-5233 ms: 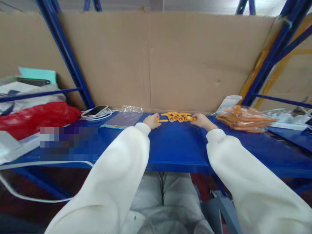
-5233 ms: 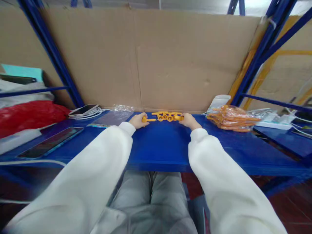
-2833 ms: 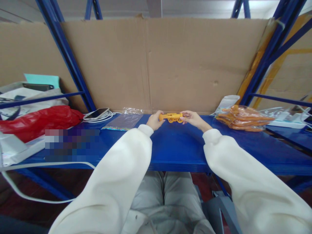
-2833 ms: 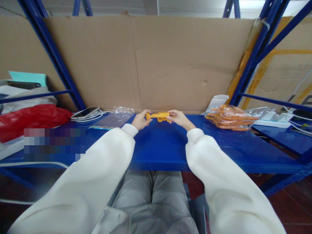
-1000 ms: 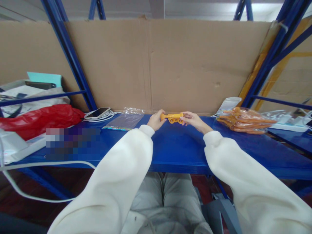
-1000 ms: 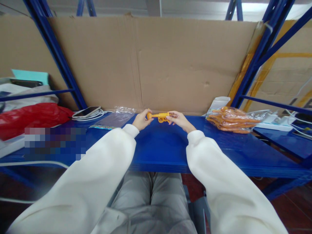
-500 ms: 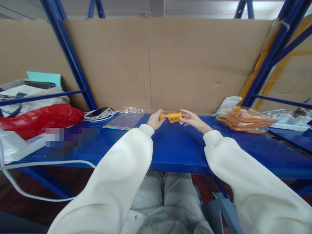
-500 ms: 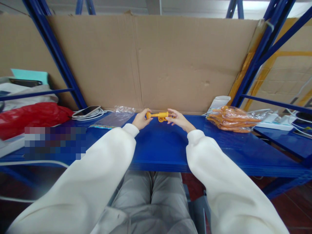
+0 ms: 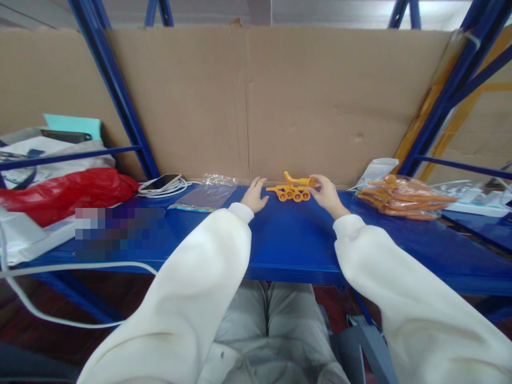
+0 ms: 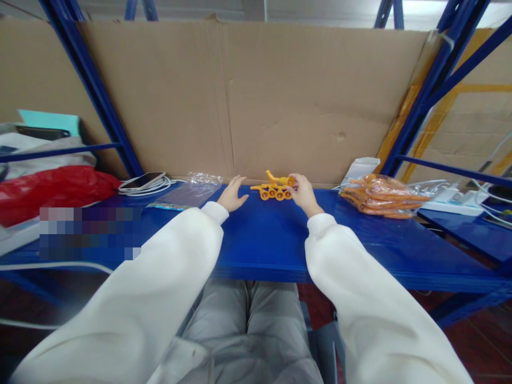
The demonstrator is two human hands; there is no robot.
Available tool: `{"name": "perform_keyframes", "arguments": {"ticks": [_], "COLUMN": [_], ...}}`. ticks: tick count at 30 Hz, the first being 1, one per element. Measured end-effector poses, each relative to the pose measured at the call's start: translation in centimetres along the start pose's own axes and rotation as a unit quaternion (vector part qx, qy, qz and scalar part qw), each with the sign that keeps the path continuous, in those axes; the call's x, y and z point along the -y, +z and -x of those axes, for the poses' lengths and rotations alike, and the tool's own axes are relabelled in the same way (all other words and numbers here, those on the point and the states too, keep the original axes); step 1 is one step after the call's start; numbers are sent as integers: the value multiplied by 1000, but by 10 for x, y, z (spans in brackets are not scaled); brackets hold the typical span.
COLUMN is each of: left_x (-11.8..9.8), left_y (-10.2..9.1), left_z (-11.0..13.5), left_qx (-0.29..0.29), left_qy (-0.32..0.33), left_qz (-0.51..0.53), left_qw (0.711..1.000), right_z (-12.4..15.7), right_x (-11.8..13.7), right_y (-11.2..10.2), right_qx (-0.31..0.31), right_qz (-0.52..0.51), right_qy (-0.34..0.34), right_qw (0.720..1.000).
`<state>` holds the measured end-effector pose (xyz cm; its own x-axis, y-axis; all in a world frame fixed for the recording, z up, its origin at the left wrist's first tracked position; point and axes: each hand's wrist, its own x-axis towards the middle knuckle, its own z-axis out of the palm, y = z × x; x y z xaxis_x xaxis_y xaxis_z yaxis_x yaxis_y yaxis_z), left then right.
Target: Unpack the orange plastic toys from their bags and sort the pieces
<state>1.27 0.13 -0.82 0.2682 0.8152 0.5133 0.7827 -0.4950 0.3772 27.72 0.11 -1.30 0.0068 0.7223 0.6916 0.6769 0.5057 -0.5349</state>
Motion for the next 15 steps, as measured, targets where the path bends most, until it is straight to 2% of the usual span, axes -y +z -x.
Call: {"name": "perform_keyframes", "arguments": {"ticks": [3,6,8,11,15], "left_x": [-2,2,7,16,25], "left_y": [-8,-13,-14,-14,-12], "left_z": [4,8,9,9,5], "left_qx": [10,37,57,70,70], "left_qy": [-101,-205,-253,-301,-337], "left_qz": [-92,-166,-192,-202,-203], "left_qw": [991,964,946,929,917], "right_z": [4,9,9,7,3], "right_x": [-2,-7,-14,-29,-49], "right_y": [-16,-23,-20,-12,-6], "right_qx": [2,48,89,150,162], "right_qz": [188,292,307,280,209], "right_qy": [23,81,101,101,89], "right_qw": [982,952,942,943,960]}}
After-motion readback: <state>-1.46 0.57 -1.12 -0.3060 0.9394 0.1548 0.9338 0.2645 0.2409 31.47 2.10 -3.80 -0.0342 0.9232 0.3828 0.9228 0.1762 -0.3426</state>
